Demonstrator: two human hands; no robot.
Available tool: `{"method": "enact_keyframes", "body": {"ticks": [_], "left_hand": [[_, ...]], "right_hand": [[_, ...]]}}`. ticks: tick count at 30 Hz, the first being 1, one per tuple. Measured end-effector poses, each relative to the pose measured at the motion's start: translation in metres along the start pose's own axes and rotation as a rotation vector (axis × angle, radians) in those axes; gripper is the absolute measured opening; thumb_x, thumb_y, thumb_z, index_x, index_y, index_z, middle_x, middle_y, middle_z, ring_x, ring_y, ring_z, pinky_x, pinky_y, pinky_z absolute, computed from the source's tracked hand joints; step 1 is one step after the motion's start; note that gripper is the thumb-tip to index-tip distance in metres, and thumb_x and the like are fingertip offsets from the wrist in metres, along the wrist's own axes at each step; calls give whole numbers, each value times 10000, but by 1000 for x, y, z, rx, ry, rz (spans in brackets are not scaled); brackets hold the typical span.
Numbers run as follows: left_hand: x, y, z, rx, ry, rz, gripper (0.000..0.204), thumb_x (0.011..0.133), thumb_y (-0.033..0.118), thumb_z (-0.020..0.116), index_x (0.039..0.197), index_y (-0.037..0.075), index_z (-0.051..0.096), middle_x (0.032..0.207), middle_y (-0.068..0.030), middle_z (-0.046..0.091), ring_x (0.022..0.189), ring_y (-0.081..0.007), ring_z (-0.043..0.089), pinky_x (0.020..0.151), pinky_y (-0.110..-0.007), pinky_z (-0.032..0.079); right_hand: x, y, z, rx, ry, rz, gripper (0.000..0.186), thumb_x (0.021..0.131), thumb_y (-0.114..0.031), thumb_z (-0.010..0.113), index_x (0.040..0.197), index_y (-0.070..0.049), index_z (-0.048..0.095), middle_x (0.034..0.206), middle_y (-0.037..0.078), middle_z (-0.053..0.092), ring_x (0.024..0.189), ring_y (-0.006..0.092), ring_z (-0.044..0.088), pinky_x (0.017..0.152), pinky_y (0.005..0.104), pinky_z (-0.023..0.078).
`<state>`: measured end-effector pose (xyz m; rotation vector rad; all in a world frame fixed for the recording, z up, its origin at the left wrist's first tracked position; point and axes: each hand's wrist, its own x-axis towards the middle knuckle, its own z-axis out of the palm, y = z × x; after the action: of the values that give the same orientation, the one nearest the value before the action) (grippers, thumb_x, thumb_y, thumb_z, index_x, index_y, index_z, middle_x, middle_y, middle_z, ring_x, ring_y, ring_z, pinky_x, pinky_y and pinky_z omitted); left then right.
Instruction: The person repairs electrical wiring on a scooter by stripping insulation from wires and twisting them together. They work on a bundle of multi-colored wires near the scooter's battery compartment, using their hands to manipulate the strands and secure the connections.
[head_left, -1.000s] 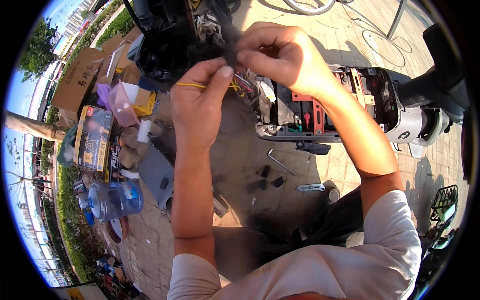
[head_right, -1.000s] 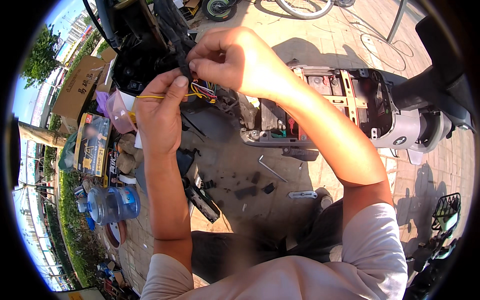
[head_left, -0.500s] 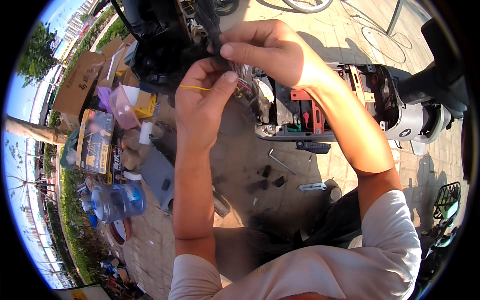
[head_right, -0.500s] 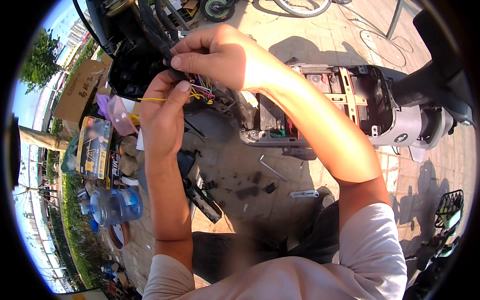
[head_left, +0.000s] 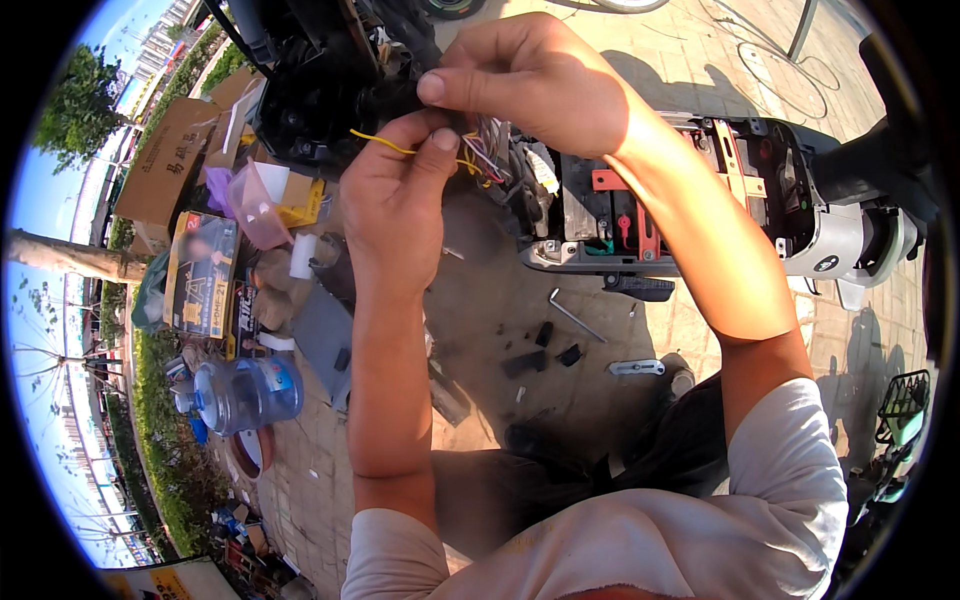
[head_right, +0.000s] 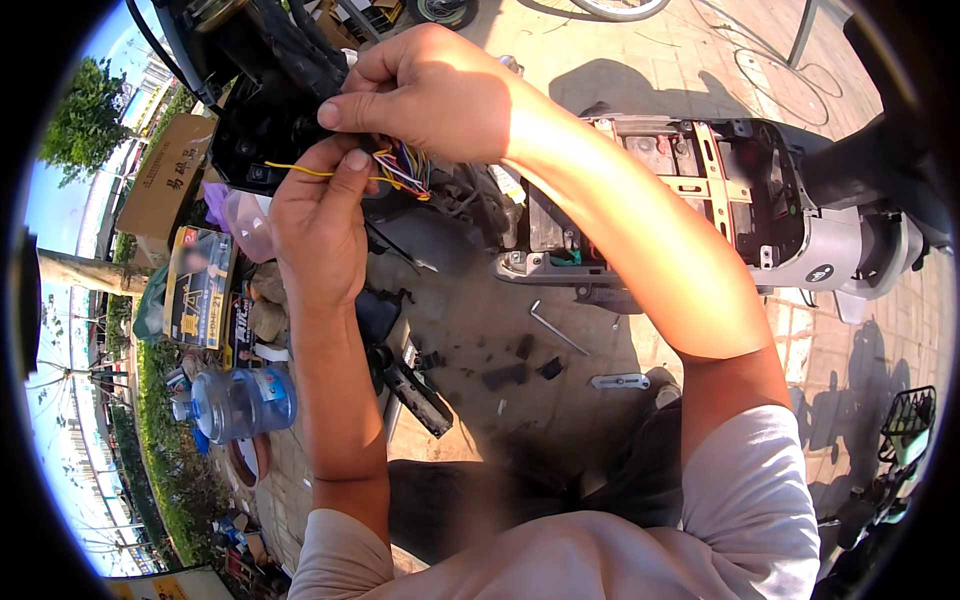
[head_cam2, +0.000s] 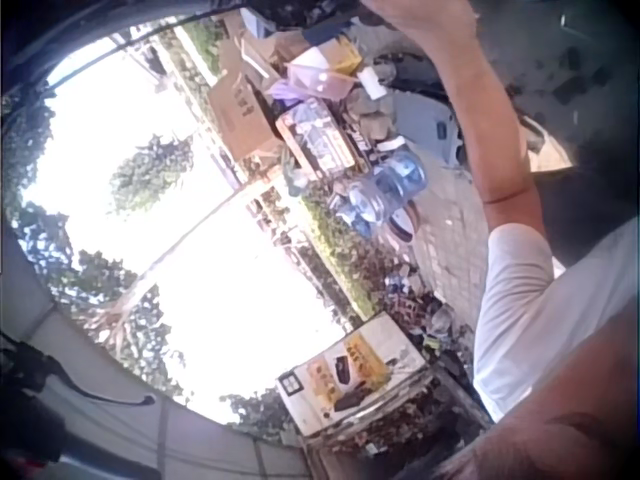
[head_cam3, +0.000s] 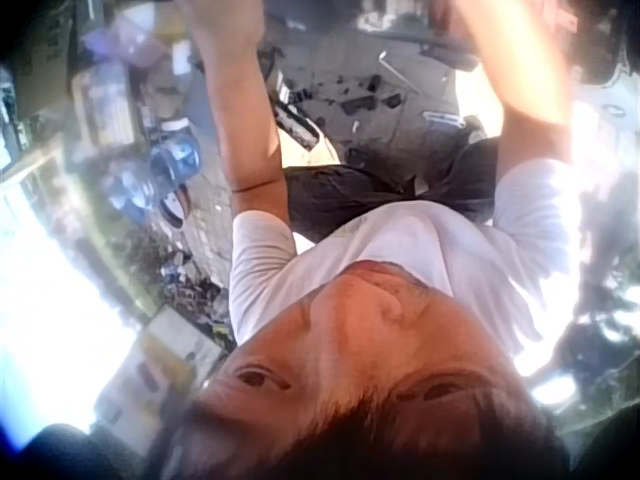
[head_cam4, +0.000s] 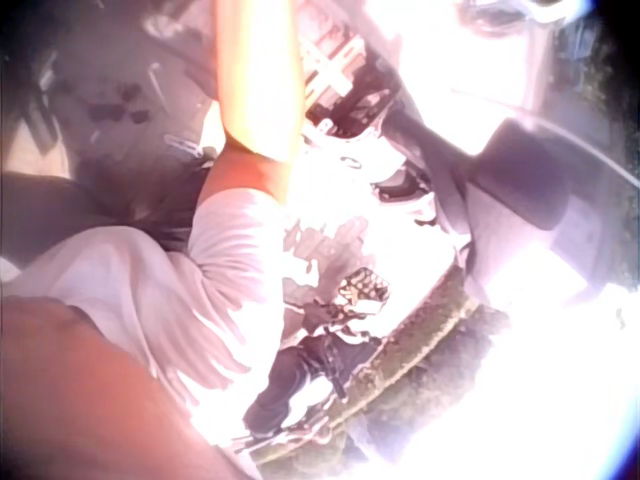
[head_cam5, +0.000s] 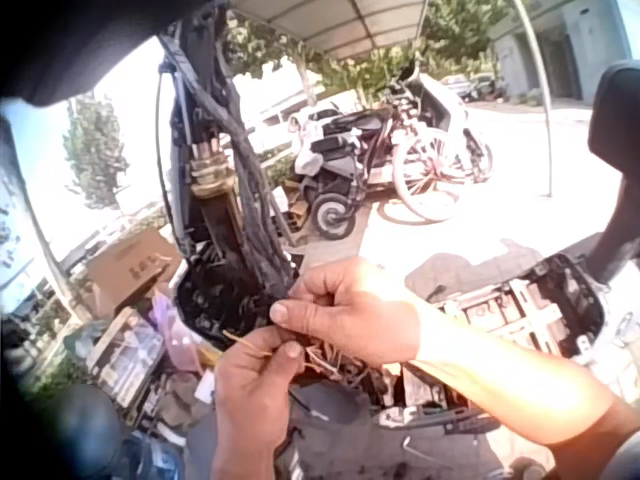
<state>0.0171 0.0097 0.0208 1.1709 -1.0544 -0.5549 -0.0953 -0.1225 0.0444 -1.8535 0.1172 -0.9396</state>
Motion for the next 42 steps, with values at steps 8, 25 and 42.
{"method": "enact_keyframes", "body": {"ticks": [8,25,42], "left_hand": [[-5,4,17,138,144,118,172,857,9,624,1021,-40,610,875,-38,646,735,-67,573,654,-195,462],[3,-3,20,478,286,248,125,820,79,668,901,-14,644,688,-58,656,603,-86,605,570,-236,469],[-2,3,25,362,309,175,131,810,65,696,883,-36,657,673,-30,650,598,-52,578,562,-206,463]], "right_hand": [[4,6,6,-5,77,85,330,769,-293,786,669,-15,640,600,22,584,556,70,501,507,259,410],[-6,-2,22,124,189,142,347,760,-275,801,634,-19,605,594,16,566,566,68,509,503,240,405],[-5,7,26,310,237,140,333,769,-244,797,625,-17,600,584,14,573,528,60,498,472,223,397]]}}
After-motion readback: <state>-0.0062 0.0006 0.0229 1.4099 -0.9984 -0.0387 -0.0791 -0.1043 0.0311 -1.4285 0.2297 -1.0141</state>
